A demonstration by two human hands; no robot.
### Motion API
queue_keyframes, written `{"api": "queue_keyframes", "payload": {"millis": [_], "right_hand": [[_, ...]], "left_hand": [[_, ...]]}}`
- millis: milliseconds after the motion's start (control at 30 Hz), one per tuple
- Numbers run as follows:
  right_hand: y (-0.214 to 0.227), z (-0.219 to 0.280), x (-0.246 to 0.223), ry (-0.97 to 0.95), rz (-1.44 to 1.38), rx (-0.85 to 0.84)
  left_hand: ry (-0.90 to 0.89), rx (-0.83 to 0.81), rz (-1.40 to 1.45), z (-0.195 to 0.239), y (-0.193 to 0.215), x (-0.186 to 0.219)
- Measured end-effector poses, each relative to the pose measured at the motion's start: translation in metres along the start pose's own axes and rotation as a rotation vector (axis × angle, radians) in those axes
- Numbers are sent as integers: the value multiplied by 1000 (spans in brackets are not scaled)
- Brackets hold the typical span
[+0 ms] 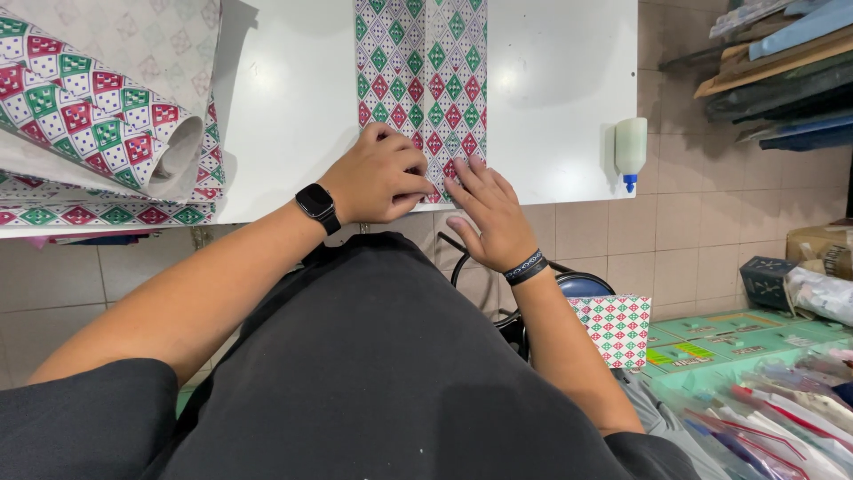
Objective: Applying glue to wrapping paper and folding it to wrap an object
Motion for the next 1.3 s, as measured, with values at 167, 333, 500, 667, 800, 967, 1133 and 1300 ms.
{"api": "queue_keyframes", "payload": {"millis": [167,333,500,667,800,967,1133,1300], "right_hand": [[-11,4,0,28,83,-62],[-17,7,0,60,178,-86],[-19,10,2,87,229,-97],[-13,15,8,109,290,-121],[-8,23,26,68,287,-174],[-6,28,38,51,286,-188],[-8,27,41,43,260,-216],[-9,26,46,22,228,-226]], "left_hand": [[12,-4,32,0,-3,-4],[47,-40,75,0,-5,-6],[49,-35,65,-1,-4,-5],[70,-32,75,-4,-4,-5],[93,-106,44,-9,-12,-5],[75,-180,-11,-17,-19,-4],[71,-400,-38,-34,-10,12],[96,-506,-44,-43,-25,11]]}}
Point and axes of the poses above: each hand's wrist, its own z-axis away from the middle knuckle, its own y-axis out of the back of the hand, x = y × z, the point moved 10 cm from there along -z, towards the middle knuckle, and after that the axes turned 2 degrees about z, right-handed, at the moved point
